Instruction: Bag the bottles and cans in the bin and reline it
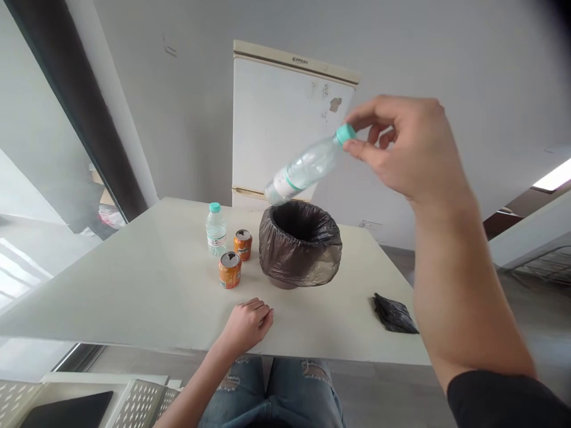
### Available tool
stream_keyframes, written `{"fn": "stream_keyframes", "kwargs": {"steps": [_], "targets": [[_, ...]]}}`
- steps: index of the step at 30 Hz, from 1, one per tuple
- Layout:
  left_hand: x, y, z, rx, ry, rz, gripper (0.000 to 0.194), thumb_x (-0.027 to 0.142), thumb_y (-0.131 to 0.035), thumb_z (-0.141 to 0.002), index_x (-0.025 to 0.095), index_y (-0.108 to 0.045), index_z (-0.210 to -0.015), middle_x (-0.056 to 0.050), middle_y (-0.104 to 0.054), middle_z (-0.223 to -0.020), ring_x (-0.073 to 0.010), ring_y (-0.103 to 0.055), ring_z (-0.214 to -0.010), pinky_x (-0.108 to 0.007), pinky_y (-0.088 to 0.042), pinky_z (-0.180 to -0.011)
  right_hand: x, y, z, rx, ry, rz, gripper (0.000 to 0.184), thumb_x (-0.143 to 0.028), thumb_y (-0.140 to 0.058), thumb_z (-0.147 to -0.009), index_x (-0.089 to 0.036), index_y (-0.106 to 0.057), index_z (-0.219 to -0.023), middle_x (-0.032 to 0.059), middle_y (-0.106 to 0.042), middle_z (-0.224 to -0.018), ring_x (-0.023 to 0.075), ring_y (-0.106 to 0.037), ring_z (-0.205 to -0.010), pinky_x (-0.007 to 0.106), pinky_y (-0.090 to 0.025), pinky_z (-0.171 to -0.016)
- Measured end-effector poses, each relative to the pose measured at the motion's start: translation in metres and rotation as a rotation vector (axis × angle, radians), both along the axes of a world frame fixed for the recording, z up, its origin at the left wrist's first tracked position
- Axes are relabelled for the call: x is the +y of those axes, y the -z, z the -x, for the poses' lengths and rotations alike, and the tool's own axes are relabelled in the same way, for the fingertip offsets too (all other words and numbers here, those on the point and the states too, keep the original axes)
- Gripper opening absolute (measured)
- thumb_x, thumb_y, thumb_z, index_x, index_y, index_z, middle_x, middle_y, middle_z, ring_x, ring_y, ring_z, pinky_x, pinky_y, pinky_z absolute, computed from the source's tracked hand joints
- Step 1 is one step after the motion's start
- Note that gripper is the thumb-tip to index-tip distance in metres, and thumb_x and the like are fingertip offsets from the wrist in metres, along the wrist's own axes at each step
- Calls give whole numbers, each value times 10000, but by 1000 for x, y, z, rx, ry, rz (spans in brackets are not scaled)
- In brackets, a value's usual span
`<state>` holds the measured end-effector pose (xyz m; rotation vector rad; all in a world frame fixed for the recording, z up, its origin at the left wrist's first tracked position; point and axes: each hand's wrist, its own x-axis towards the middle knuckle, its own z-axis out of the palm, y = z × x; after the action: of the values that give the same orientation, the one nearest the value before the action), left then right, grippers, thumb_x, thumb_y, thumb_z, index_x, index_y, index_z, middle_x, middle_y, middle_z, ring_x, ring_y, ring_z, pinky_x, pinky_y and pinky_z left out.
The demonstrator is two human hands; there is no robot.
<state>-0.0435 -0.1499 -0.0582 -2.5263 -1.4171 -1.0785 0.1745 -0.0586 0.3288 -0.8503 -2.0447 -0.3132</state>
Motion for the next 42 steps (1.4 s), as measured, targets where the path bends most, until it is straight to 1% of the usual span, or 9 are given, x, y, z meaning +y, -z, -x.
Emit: {"fn": "stream_keyframes", "kwargs": {"steps": [4,9,13,17,21,24,29,36,42], "targets": [[0,0,0,-9,2,0,361,147,-522,-1003,208,-527,-647,-5,-586,-618,-152,-592,-614,-306,-363,-595,10,17,-17,-63,94,82,187,-201,-751,-880,-239,-783,-1061,27,-761,-946,133,-576,-716,326,-491,-730],[1,1,1,-2,6,11,356,147,-526,-1001,208,-521,-650,-5,-581,-618,-153,-591,-616,-302,-363,-602,35,43,-13,-202,229,256,221,-261,-758,-847,-249,-796,-1064,13,-678,-810,157,-552,-705,318,-441,-700],[1,2,1,-6,-1,15,348,140,-535,-994,210,-525,-653,-6,-582,-626,-158,-591,-626,-309,-366,-605,67,66,0,-339,171,425,247,-266,-709,-870,-226,-788,-1100,37,-711,-886,159,-594,-738,301,-439,-720],[0,1,0,-33,5,11,352,136,-542,-988,212,-534,-644,-6,-573,-610,-158,-585,-614,-306,-356,-591,93,92,15,-496,123,567,224,-236,-752,-829,-219,-794,-1048,50,-757,-990,165,-639,-800,282,-449,-726],[0,-1,-1,-30,0,1,357,134,-537,-988,210,-539,-639,-2,-569,-604,-151,-581,-604,-310,-358,-584,113,118,29,-674,146,573,136,-201,-770,-796,-201,-775,-932,63,-760,-986,173,-641,-795,276,-431,-680],[-1,-1,-1,-17,1,-13,356,141,-536,-991,210,-535,-642,3,-567,-603,-149,-579,-598,-317,-364,-583,122,130,34,-753,169,524,106,-184,-737,-817,-190,-761,-920,78,-746,-932,172,-617,-742,284,-395,-640],[0,0,-1,-11,3,-19,357,143,-532,-994,207,-520,-643,1,-573,-605,-149,-586,-600,-315,-360,-592,127,131,32,-757,168,521,114,-241,-747,-839,-202,-776,-941,80,-753,-975,175,-624,-759,289,-407,-671],[-1,1,-1,-7,-3,-13,357,144,-527,-995,208,-518,-644,-1,-578,-607,-152,-586,-602,-323,-349,-594,118,119,25,-690,160,569,123,-258,-745,-851,-201,-799,-947,72,-774,-985,171,-641,-774,284,-443,-706],[0,4,-1,-14,-7,1,355,154,-532,-998,208,-527,-648,-2,-586,-613,-155,-587,-608,-331,-344,-598,87,103,40,-382,80,350,239,-215,-556,-963,-172,-778,-887,75,-777,-919,173,-628,-749,314,-458,-807]]}}
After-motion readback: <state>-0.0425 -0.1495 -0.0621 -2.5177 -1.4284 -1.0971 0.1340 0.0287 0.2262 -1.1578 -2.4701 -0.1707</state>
